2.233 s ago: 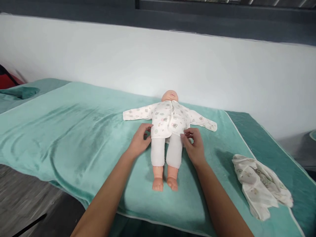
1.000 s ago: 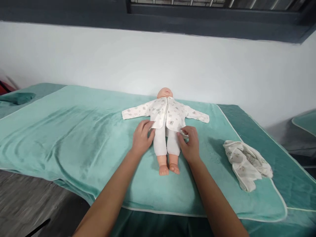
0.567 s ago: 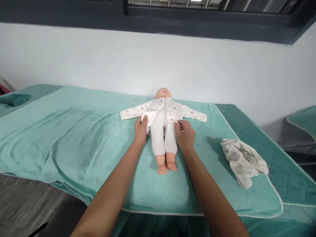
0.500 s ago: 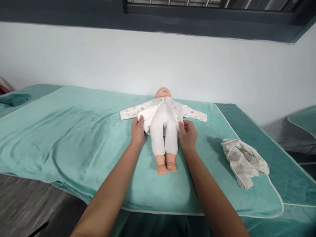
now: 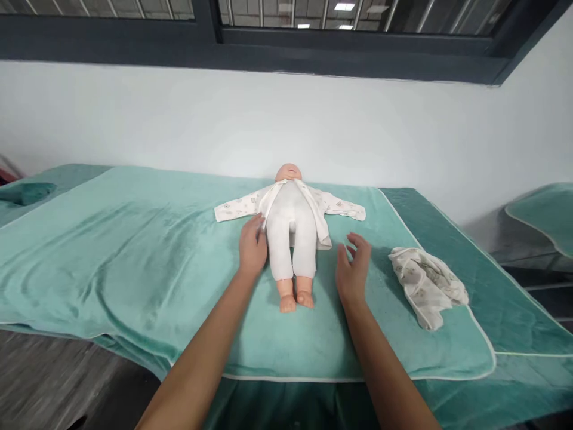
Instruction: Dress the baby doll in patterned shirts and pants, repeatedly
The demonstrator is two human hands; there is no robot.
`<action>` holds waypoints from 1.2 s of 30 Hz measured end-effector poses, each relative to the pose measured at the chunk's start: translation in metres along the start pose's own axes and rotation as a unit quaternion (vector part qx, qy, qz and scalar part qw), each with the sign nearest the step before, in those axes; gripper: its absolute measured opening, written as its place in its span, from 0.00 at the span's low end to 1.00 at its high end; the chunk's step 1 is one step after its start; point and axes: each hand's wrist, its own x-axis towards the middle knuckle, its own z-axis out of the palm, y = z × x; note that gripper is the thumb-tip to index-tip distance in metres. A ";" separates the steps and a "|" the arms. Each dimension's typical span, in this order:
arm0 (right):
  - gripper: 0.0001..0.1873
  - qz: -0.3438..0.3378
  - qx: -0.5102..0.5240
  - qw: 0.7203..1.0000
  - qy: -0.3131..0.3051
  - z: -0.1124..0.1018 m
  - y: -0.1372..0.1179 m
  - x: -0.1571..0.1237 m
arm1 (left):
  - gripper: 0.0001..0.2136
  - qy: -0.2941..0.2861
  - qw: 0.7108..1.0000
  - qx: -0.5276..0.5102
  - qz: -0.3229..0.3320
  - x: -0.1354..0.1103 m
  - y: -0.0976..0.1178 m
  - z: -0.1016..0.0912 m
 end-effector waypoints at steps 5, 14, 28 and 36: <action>0.18 -0.175 -0.185 0.967 0.016 -0.090 0.007 -0.014 | 0.28 -0.116 0.989 0.087 -0.007 -0.014 0.003 -0.008; 0.23 -0.067 -0.308 0.949 -0.005 -0.211 0.069 0.006 | 0.21 -0.102 0.979 0.175 -0.006 -0.038 0.011 -0.029; 0.05 0.032 0.041 0.974 -0.219 -0.089 -0.133 0.052 | 0.21 -0.226 0.939 -0.237 -0.105 -0.063 0.129 -0.089; 0.09 0.029 0.275 0.919 -0.282 -0.034 -0.251 0.064 | 0.41 -0.088 0.964 -0.235 0.084 -0.029 0.197 -0.126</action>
